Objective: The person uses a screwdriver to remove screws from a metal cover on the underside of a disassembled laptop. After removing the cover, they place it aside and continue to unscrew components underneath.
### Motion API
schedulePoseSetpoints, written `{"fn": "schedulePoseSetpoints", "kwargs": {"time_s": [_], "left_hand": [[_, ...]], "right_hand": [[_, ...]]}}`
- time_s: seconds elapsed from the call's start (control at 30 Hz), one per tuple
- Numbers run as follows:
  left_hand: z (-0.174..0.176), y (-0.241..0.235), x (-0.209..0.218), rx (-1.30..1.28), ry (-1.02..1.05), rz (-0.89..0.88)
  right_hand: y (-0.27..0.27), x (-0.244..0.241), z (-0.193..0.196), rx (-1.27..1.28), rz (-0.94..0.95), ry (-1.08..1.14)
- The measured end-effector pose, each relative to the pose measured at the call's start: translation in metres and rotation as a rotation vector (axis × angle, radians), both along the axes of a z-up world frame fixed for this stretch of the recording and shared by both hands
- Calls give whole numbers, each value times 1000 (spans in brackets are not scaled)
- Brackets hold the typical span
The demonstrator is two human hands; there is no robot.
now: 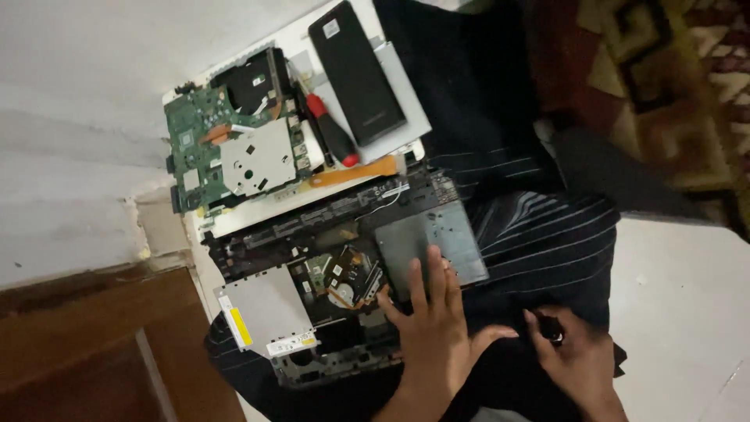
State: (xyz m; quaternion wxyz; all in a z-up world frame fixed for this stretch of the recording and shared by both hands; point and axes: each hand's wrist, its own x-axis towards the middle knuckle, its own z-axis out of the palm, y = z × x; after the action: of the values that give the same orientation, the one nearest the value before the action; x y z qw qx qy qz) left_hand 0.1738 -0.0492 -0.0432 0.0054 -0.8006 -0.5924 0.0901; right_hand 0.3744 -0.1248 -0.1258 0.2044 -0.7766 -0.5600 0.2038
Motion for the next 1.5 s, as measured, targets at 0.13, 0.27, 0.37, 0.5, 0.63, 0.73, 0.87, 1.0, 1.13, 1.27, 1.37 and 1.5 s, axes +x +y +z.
{"fn": "schedulePoseSetpoints", "kwargs": {"time_s": [0.13,0.27,0.37,0.5,0.63,0.73,0.87,1.0,1.13,1.27,1.37,1.5], "left_hand": [[4,6,9,34,1,-13],[6,8,11,23,-20,2],[21,19,6,126,-136,14],[31,31,2,238,-368,24],[29,33,0,210,-381,3],[27,35,-2,185,-398,-6],[24,31,-7,122,-413,2],[15,29,-12,157,-439,-1],[21,34,-14,126,-431,-5],[26,34,-15,106,-459,-8],[19,31,-18,137,-486,-25],[23,31,-21,142,-512,-22]], "right_hand": [[3,0,5,39,13,62],[2,3,2,85,29,111],[7,2,10,87,8,162],[6,3,8,65,-9,174],[6,6,7,44,20,175],[3,6,-3,12,-26,147],[-1,5,-10,50,-67,106],[1,5,-8,74,-45,114],[2,4,-7,18,-86,119],[-3,5,-17,39,-104,58],[-3,6,-18,71,-93,85],[-4,4,-18,57,-130,107]]}}
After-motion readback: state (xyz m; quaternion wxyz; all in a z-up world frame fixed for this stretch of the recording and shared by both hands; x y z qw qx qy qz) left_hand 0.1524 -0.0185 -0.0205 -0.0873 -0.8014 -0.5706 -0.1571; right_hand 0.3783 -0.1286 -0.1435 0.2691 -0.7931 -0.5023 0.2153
